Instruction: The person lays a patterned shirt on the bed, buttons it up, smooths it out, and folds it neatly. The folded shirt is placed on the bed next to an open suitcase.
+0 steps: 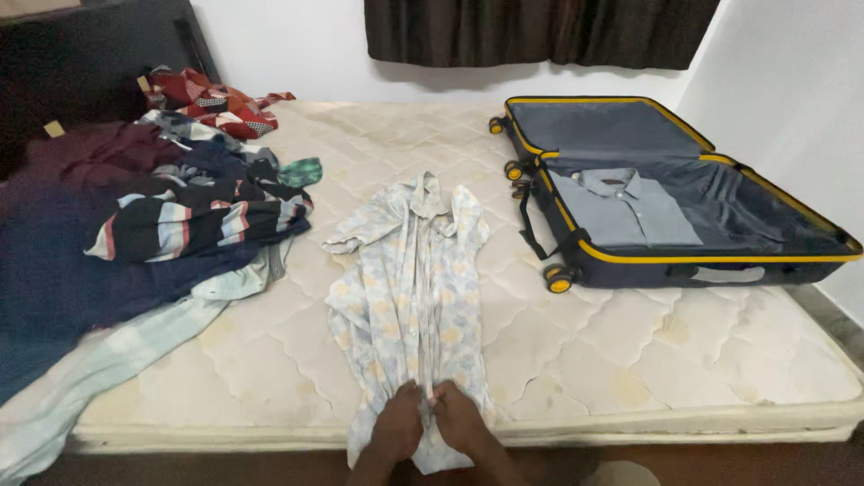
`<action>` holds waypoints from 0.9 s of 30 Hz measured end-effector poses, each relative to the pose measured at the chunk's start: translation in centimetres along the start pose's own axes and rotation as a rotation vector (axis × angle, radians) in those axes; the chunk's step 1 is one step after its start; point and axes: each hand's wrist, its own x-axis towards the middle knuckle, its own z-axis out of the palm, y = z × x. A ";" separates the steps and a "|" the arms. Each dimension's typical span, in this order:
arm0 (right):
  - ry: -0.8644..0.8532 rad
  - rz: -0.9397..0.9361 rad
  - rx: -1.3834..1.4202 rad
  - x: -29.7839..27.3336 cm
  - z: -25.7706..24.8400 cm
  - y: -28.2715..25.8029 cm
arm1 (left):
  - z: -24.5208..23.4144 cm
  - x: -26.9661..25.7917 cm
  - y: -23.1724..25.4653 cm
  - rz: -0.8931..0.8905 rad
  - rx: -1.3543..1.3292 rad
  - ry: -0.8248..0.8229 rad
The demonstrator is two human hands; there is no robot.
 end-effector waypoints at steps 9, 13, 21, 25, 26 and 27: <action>0.072 0.029 0.170 -1.9 -0.3 -1.2 | -2.7 0.2 1.7 -0.072 -0.124 0.121; 0.169 0.070 0.163 -2.0 -1.1 -3.0 | -3.6 1.1 2.5 -0.054 -0.180 0.295; 0.162 0.153 0.085 -1.2 -2.9 -7.0 | -9.6 0.5 8.2 -0.444 -0.488 0.216; 0.207 0.111 0.146 -0.4 -2.0 -7.0 | -10.6 0.4 9.3 -0.468 -0.640 0.364; 0.196 0.122 0.154 -0.5 -1.7 -6.8 | -10.5 0.1 9.2 -0.483 -0.662 0.357; 0.185 0.125 0.164 -0.2 -1.4 -6.7 | -10.7 0.2 9.0 -0.493 -0.682 0.356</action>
